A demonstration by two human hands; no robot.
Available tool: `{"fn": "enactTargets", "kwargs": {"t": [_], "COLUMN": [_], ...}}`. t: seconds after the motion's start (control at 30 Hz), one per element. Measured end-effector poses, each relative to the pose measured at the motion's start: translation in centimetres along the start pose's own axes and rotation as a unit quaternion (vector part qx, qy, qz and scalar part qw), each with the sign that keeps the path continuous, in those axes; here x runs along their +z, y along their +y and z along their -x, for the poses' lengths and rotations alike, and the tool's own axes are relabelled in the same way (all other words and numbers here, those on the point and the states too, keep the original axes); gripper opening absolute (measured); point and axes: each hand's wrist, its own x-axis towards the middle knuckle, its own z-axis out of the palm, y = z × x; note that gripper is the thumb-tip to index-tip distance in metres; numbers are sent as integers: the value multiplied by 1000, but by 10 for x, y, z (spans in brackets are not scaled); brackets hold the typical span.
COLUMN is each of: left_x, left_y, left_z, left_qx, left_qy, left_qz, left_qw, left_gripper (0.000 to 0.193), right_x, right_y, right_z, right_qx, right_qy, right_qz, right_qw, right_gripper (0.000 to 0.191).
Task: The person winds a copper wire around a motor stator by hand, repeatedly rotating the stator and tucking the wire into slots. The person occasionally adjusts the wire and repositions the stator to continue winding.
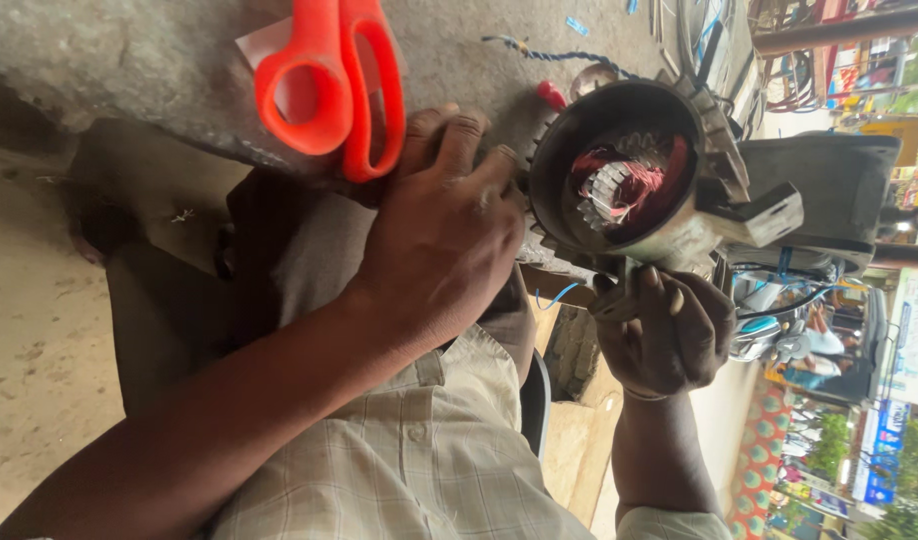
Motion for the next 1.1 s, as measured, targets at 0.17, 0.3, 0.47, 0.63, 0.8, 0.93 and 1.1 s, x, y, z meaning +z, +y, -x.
{"fn": "enactTargets", "kwargs": {"t": [0.17,0.3,0.47,0.63,0.8,0.93,1.1], "left_x": [-8,-19,-17,13,46,59,59], "left_y": [-4,-6,-6,1,10,10,10], "left_z": [-5,-12,-17,-33,-49,-50,-53], "left_qx": [14,30,-54,-64,-77,-71,-65], "left_qy": [-32,-118,-62,65,82,82,61], "left_qz": [-1,6,131,241,221,242,245], "left_qw": [999,992,988,966,969,964,965], "left_gripper": [20,22,22,36,23,16,12], "right_x": [6,5,3,-15,-24,-6,27], "right_y": [4,4,3,22,84,108,107], "right_z": [-4,-7,4,46,93,112,98], "right_qx": [-28,-29,8,72,346,359,218], "right_qy": [21,22,-12,58,135,100,42], "right_qz": [-7,-1,0,-7,-479,-416,13], "right_qw": [999,999,1000,996,795,830,975], "right_gripper": [32,27,32,22,52,50,29]}}
